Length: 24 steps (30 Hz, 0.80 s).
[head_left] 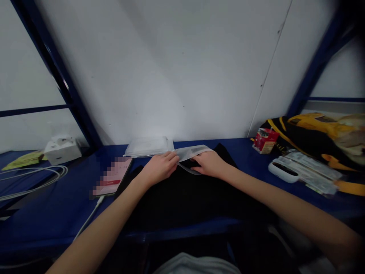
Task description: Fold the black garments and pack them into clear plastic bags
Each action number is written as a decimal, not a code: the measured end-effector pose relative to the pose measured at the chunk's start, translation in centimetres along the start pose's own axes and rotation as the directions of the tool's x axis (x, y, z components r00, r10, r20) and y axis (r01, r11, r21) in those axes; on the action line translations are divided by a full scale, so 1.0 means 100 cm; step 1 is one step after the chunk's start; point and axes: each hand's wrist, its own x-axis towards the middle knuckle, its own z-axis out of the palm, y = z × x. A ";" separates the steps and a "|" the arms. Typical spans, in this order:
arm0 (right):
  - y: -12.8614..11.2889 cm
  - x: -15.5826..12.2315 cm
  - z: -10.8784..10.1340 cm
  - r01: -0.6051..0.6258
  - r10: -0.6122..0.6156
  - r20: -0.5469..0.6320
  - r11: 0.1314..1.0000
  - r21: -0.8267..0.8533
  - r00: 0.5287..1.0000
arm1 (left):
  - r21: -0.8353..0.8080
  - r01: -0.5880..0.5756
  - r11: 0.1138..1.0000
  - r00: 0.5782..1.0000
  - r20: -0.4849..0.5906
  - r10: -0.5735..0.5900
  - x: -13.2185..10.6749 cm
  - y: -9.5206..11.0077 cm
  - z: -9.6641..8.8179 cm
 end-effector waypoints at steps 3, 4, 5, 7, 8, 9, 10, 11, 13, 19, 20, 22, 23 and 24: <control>-0.003 -0.002 0.000 -0.054 0.057 0.032 0.996 -0.066 0.998 | 0.017 0.002 1.000 1.000 0.008 -0.002 -0.001 -0.002 0.002; -0.004 -0.002 0.000 -0.071 0.074 0.032 0.994 -0.083 0.997 | 0.018 0.002 1.000 1.000 0.009 -0.002 -0.001 -0.003 0.002; -0.006 -0.003 0.000 -0.085 0.088 0.031 0.992 -0.096 0.996 | 0.015 0.002 1.000 1.000 0.011 -0.002 -0.001 -0.003 0.002; -0.008 -0.003 -0.001 -0.101 0.105 0.031 0.989 -0.107 0.994 | -0.001 0.001 1.000 1.000 0.014 -0.001 -0.002 -0.004 0.003; -0.009 -0.004 -0.002 -0.104 0.109 0.038 0.989 -0.109 0.993 | -0.010 0.001 1.000 1.000 0.016 -0.001 -0.002 -0.005 0.003; -0.010 -0.004 -0.002 -0.108 0.114 0.051 0.988 -0.111 0.992 | -0.019 0.002 1.000 1.000 0.017 -0.002 -0.002 -0.005 0.003; -0.011 -0.005 -0.002 -0.115 0.123 0.068 0.987 -0.116 0.990 | -0.027 0.007 1.000 1.000 0.018 -0.007 -0.002 -0.005 0.004; -0.012 -0.006 -0.002 -0.128 0.139 0.087 0.984 -0.123 0.986 | -0.037 0.014 0.999 1.000 0.019 -0.013 -0.002 -0.005 0.004; -0.012 -0.006 -0.003 -0.157 0.172 0.118 0.979 -0.130 0.978 | -0.076 0.029 0.997 0.999 0.019 -0.028 -0.002 -0.004 0.005; -0.007 -0.006 -0.007 -0.166 0.166 0.005 0.986 -0.012 0.986 | -0.332 0.137 0.933 0.986 -0.047 -0.162 -0.003 -0.007 0.004; -0.005 -0.006 -0.007 -0.150 0.152 -0.063 0.988 0.032 0.986 | -0.376 0.147 0.915 0.982 -0.058 -0.182 -0.003 -0.007 0.004; -0.003 -0.007 -0.009 -0.094 0.118 -0.227 0.989 0.111 0.967 | -0.445 0.157 0.882 0.973 -0.081 -0.214 -0.003 -0.007 0.004; -0.003 -0.008 -0.009 -0.053 0.094 -0.309 0.989 0.137 0.946 | -0.466 0.155 0.871 0.970 -0.093 -0.223 -0.003 -0.006 0.004; -0.003 -0.008 -0.009 -0.007 0.065 -0.385 0.989 0.150 0.921 | -0.477 0.149 0.866 0.968 -0.107 -0.226 -0.003 -0.005 0.003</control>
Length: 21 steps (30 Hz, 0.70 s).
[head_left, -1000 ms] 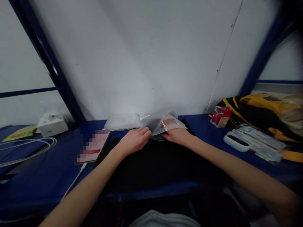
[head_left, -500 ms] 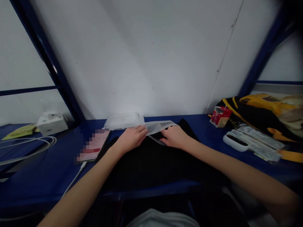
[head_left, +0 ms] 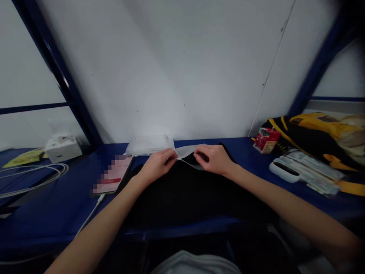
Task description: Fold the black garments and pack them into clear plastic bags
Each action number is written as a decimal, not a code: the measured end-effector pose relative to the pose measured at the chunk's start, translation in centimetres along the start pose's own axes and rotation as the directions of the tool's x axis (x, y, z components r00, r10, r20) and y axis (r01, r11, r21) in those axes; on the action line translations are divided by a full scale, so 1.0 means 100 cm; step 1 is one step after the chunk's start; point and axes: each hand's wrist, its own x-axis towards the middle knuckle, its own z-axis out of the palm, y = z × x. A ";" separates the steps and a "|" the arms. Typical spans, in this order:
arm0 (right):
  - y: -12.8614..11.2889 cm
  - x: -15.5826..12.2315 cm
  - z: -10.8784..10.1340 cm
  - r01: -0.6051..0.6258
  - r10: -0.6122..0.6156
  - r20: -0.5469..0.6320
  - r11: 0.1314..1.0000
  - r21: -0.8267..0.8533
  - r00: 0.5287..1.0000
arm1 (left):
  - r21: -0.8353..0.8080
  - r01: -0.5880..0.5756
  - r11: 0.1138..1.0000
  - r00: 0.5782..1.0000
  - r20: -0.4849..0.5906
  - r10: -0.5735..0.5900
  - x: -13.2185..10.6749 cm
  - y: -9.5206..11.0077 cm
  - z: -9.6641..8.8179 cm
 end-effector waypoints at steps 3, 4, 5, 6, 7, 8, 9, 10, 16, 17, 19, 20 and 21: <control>-0.003 -0.001 0.002 0.145 -0.141 -0.148 0.989 0.013 0.979 | 0.020 -0.041 0.999 0.998 -0.037 0.042 0.000 0.005 0.002; -0.004 -0.002 0.004 0.189 -0.187 -0.164 0.982 -0.003 0.969 | 0.039 -0.055 0.998 0.997 -0.051 0.057 0.000 0.006 0.003; -0.006 -0.002 0.006 0.224 -0.225 -0.167 0.974 -0.022 0.960 | 0.057 -0.066 0.996 0.996 -0.064 0.070 0.000 0.008 0.004; -0.008 -0.002 0.008 0.249 -0.252 -0.165 0.968 -0.041 0.954 | 0.073 -0.076 0.994 0.994 -0.072 0.081 0.000 0.009 0.005; -0.010 -0.001 0.010 0.263 -0.269 -0.162 0.963 -0.057 0.949 | 0.083 -0.085 0.993 0.993 -0.073 0.091 0.000 0.010 0.006; -0.011 -0.001 0.012 0.268 -0.276 -0.165 0.961 -0.070 0.947 | 0.090 -0.094 0.992 0.993 -0.070 0.100 0.000 0.011 0.006; -0.012 -0.001 0.014 0.269 -0.279 -0.172 0.960 -0.080 0.945 | 0.094 -0.103 0.990 0.992 -0.062 0.109 0.000 0.011 0.007; -0.013 -0.001 0.016 0.271 -0.283 -0.179 0.959 -0.089 0.942 | 0.096 -0.113 0.989 0.991 -0.056 0.119 0.000 0.011 0.008; -0.008 0.004 0.018 0.340 -0.371 -0.193 0.924 -0.176 0.908 | 0.154 -0.134 0.979 0.990 -0.023 0.139 0.003 0.013 0.008; -0.005 0.005 0.018 0.347 -0.384 -0.197 0.917 -0.197 0.902 | 0.178 -0.126 0.976 0.991 -0.024 0.132 0.004 0.013 0.008; 0.001 0.007 0.017 0.355 -0.402 -0.195 0.905 -0.236 0.895 | 0.224 -0.101 0.969 0.993 -0.037 0.112 0.007 0.013 0.005; 0.005 0.008 0.016 0.353 -0.405 -0.191 0.901 -0.253 0.894 | 0.241 -0.084 0.967 0.994 -0.048 0.099 0.008 0.012 0.003; 0.009 0.008 0.016 0.348 -0.403 -0.188 0.899 -0.267 0.896 | 0.256 -0.062 0.965 0.995 -0.062 0.080 0.009 0.010 0.000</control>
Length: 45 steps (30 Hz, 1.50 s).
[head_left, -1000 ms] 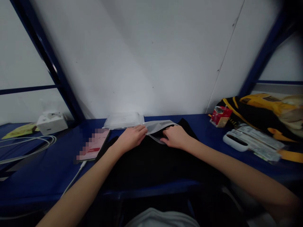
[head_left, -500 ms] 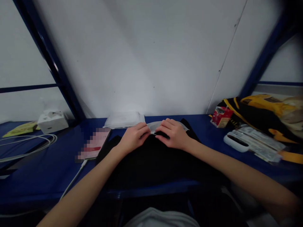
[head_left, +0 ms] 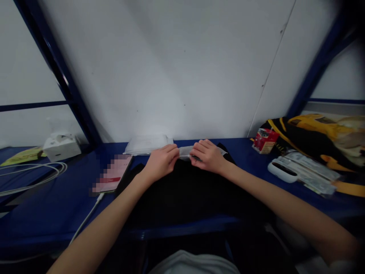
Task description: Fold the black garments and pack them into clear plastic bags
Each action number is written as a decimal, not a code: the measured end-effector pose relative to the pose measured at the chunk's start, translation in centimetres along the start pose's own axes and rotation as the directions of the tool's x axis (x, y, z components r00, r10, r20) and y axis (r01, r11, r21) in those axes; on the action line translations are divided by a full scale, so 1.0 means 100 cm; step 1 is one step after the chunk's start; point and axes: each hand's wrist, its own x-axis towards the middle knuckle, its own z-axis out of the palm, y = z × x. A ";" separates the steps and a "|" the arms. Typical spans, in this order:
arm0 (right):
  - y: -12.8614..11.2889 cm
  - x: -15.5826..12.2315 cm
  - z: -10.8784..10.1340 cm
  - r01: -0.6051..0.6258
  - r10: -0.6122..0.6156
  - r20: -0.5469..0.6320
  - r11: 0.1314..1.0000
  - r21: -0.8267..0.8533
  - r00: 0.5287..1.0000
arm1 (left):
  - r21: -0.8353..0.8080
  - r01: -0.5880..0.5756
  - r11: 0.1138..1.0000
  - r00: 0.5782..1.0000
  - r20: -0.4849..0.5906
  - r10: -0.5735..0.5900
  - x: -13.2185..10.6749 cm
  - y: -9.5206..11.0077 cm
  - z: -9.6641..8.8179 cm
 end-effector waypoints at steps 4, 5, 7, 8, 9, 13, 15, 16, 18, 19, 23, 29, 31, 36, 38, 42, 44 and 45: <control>0.024 -0.009 -0.001 -0.043 0.043 0.016 0.999 -0.018 0.999 | 0.058 0.136 0.989 0.990 -0.037 -0.134 0.000 -0.016 -0.010; 0.031 -0.012 -0.002 -0.053 0.054 0.028 0.998 -0.024 0.998 | 0.070 0.175 0.982 0.984 -0.050 -0.171 -0.001 -0.020 -0.012; 0.047 -0.018 -0.005 -0.054 0.058 0.072 0.997 -0.057 0.996 | 0.090 0.251 0.964 0.966 -0.081 -0.244 -0.002 -0.028 -0.016; 0.054 -0.022 -0.006 -0.051 0.059 0.093 0.995 -0.081 0.994 | 0.099 0.286 0.953 0.956 -0.098 -0.277 -0.003 -0.032 -0.017; 0.061 -0.025 -0.007 -0.056 0.068 0.106 0.993 -0.107 0.992 | 0.105 0.317 0.943 0.946 -0.112 -0.305 -0.003 -0.034 -0.018; 0.082 -0.037 -0.010 -0.133 0.157 0.125 0.975 -0.177 0.980 | 0.100 0.336 0.937 0.938 -0.124 -0.323 -0.002 -0.035 -0.016; 0.086 -0.041 -0.010 -0.167 0.193 0.154 0.972 -0.166 0.969 | 0.082 0.302 0.950 0.950 -0.111 -0.292 -0.002 -0.032 -0.014; 0.086 -0.042 -0.010 -0.186 0.210 0.171 0.972 -0.147 0.963 | 0.070 0.284 0.956 0.955 -0.105 -0.276 -0.002 -0.031 -0.013; 0.081 -0.042 -0.008 -0.215 0.228 0.205 0.973 -0.081 0.952 | 0.046 0.250 0.967 0.965 -0.095 -0.245 -0.003 -0.028 -0.012; 0.077 -0.040 -0.007 -0.218 0.220 0.228 0.975 -0.033 0.949 | 0.036 0.228 0.973 0.970 -0.091 -0.224 -0.004 -0.026 -0.012; 0.048 -0.027 0.004 -0.177 0.113 0.343 0.971 0.162 0.933 | -0.006 0.101 0.995 0.993 -0.067 -0.101 -0.006 -0.014 -0.010; 0.027 -0.018 0.013 -0.241 0.134 0.464 0.954 0.180 0.876 | -0.106 0.005 0.994 0.998 0.070 0.003 -0.004 -0.001 -0.004; 0.038 -0.023 0.011 -0.292 0.207 0.460 0.949 0.121 0.863 | -0.141 0.031 0.990 0.996 0.088 -0.019 -0.005 -0.003 -0.001; 0.086 -0.049 0.003 -0.496 0.505 0.375 0.859 -0.128 0.777 | -0.116 0.119 0.986 0.971 0.220 -0.091 -0.012 -0.015 0.013; 0.103 -0.063 0.003 -0.559 0.597 0.340 0.802 -0.211 0.727 | -0.095 0.147 0.985 0.945 0.309 -0.111 -0.015 -0.018 0.018; 0.123 -0.092 0.014 -0.629 0.737 0.465 0.668 -0.397 0.490 | -0.098 0.174 0.980 0.904 0.409 -0.120 -0.017 -0.020 0.023; 0.128 -0.105 0.020 -0.634 0.750 0.582 0.622 -0.460 0.313 | -0.102 0.187 0.977 0.893 0.431 -0.126 -0.017 -0.020 0.022; 0.130 -0.110 0.023 -0.635 0.741 0.619 0.614 -0.469 0.260 | -0.105 0.196 0.975 0.887 0.443 -0.130 -0.016 -0.020 0.021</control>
